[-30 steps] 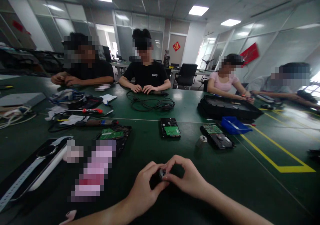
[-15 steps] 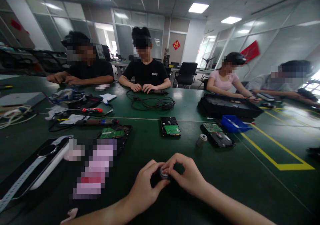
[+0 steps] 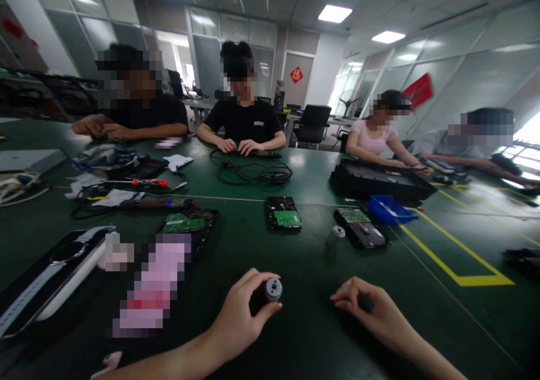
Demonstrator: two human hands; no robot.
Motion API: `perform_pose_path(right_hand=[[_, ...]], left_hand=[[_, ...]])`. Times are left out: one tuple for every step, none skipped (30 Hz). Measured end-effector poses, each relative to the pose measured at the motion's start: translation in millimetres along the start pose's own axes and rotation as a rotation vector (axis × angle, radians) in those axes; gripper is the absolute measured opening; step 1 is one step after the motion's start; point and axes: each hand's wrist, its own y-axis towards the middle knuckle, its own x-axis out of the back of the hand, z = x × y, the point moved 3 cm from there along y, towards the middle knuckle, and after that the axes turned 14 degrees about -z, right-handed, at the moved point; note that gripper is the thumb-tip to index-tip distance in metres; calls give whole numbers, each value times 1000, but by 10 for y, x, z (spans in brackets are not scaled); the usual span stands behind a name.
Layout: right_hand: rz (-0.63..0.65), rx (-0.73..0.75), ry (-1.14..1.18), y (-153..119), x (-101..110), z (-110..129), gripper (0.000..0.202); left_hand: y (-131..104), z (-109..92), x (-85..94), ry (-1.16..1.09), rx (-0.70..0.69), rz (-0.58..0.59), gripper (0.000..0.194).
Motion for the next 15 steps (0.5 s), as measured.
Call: perform_pose_path(right_hand=[[-13,5,-21,-37,11,-54,25],[-27,16,-43,-62,14,-89,25],[-40,30,-67,-76,13,-110,24],[-48,43,-93,-83,11,-121,23],[-48,55,-121,-84,10,-126,21],[-44,64,-147,-82,10,-129,20],[-39,69,-163,-79,11,-130,19],[-39,71,-168,-74,14,-129,19],[-44,70,-157,-67,16,-121,21],[-52,66,-133,-56,13,-102,23],[-63,60,-98,-39,2,-67,24],[-74,55,-54,-16,-22,-12,25],[-77,56,-5,13,-61,66,26],[-76,62,44,50,-116,164,25],[-68,84,96,93,-187,279,25]], left_hand=[[0,-2,3,-2,-2,0,32],[1,-4,6,-4,-4,-1,32],[3,-6,8,-5,-5,-1,32],[5,-8,9,-4,-6,-1,32],[6,-8,9,-3,-7,0,31],[6,-8,8,-2,-8,0,31],[6,-6,7,-2,-9,0,31],[5,-4,5,-2,-11,-2,31],[3,-2,3,-3,-13,-4,32],[2,0,2,-4,-16,-6,32],[1,1,1,-3,-18,-7,32],[0,1,0,-4,-21,-7,33],[0,-1,0,-5,-24,-7,32],[1,-3,0,-5,-25,-7,32],[3,-5,0,-5,-24,-6,32]])
